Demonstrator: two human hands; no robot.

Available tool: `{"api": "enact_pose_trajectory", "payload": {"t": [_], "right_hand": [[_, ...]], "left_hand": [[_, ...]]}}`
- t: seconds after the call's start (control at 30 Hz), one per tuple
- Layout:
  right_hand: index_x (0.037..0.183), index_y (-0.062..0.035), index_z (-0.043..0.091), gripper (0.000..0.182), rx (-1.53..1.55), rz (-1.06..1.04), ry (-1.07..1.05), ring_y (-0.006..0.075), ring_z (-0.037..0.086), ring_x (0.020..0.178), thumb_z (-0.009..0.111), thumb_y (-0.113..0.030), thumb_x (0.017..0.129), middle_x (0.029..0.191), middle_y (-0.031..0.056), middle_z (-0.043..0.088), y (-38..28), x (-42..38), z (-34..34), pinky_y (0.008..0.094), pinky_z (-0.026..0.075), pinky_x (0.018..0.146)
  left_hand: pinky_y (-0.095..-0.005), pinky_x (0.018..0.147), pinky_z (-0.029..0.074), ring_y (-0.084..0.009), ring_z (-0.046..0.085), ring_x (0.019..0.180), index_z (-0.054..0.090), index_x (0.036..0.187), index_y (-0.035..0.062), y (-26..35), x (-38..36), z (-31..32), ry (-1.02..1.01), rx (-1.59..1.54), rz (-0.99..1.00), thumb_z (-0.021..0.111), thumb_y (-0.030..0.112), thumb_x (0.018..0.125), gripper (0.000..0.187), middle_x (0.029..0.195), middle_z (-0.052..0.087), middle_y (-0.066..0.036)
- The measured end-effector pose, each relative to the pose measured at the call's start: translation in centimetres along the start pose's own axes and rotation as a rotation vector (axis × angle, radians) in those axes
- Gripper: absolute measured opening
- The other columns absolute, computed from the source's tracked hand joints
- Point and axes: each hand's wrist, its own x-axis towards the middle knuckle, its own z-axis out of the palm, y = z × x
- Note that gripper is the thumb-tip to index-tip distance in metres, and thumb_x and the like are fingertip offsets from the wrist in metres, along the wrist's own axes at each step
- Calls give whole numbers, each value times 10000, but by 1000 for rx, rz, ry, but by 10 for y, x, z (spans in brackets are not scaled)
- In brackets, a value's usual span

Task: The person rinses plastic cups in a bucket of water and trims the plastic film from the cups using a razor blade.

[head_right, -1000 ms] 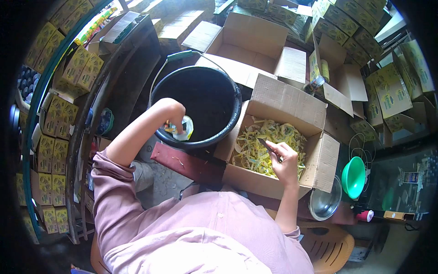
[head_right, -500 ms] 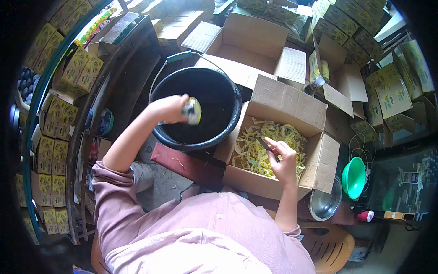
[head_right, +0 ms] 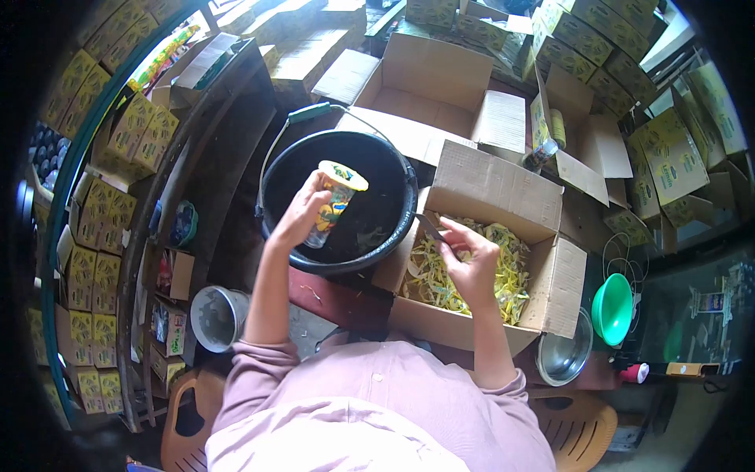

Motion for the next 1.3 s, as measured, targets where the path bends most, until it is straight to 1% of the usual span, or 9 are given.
{"api": "enact_pose_trajectory", "payload": {"t": [0.07, 0.1, 0.13, 0.2, 0.23, 0.37, 0.47, 0.77, 1.3], "right_hand": [[1020, -56, 636, 356, 53, -37, 21, 116, 628, 660, 636, 64, 685, 758, 87, 658, -4, 13, 13, 230, 504, 620], [1014, -56, 638, 356, 76, -74, 17, 117, 621, 633, 639, 66, 680, 764, 88, 658, -13, 19, 17, 230, 500, 605], [1011, -55, 639, 352, 107, -91, 8, 119, 618, 629, 638, 67, 681, 761, 88, 656, -18, 25, 21, 229, 496, 596], [1005, -54, 641, 345, 171, -125, -13, 124, 613, 620, 635, 69, 683, 755, 88, 653, -27, 37, 28, 226, 489, 580], [957, -65, 652, 297, 80, -297, 21, 151, 603, 631, 632, 54, 686, 739, 68, 641, -36, 46, 32, 251, 484, 573], [860, -102, 650, 242, -294, -854, 41, 174, 583, 703, 634, -7, 638, 778, 7, 618, -45, 58, 29, 302, 482, 626], [856, -105, 649, 246, -388, -947, 35, 164, 578, 721, 633, -33, 622, 815, 0, 609, -53, 54, 24, 294, 475, 641], [835, -95, 653, 190, -415, -1005, -23, 163, 589, 773, 633, -88, 646, 826, 8, 601, -57, 50, 12, 314, 478, 667], [847, -72, 649, 188, -433, -1134, -60, 144, 616, 767, 640, -86, 660, 772, 22, 597, -61, 47, 9, 278, 521, 652]], "left_hand": [[-275, 827, 422, -134, 501, 940, 398, 1074, 5, 10, -9, 17, 91, -174, 10, 647, 131, 735, 439, 979, 522, -120], [-255, 778, 455, -133, 539, 884, 379, 1078, 12, -2, -6, 20, 182, -5, 183, 742, 78, 658, 559, 973, 532, -113], [-270, 765, 477, -153, 578, 838, 382, 1070, 9, -5, -6, 22, 217, 78, 238, 761, 110, 640, 581, 970, 552, -108], [-286, 753, 492, -176, 604, 836, 390, 1064, 5, 2, -13, 29, 222, 10, 202, 756, 98, 637, 570, 966, 568, -125], [-303, 753, 491, -197, 611, 836, 412, 1052, 7, 10, -19, 31, 246, 256, 300, 752, 81, 628, 549, 971, 571, -144], [-303, 714, 490, -214, 593, 838, 464, 1041, 32, 12, -33, 39, 346, 317, 347, 747, 55, 587, 536, 939, 554, -132], [-308, 719, 489, -235, 581, 862, 467, 1052, 34, 19, -43, 44, 380, 393, 420, 753, 51, 565, 565, 956, 540, -135], [-334, 723, 496, -272, 578, 868, 479, 1061, 38, 39, -52, 52, 421, 493, 551, 791, 82, 541, 608, 970, 554, -145], [-321, 693, 496, -271, 604, 801, 488, 989, -4, 42, -61, 57, 345, 404, 451, 744, 95, 578, 494, 909, 575, -151]]}}
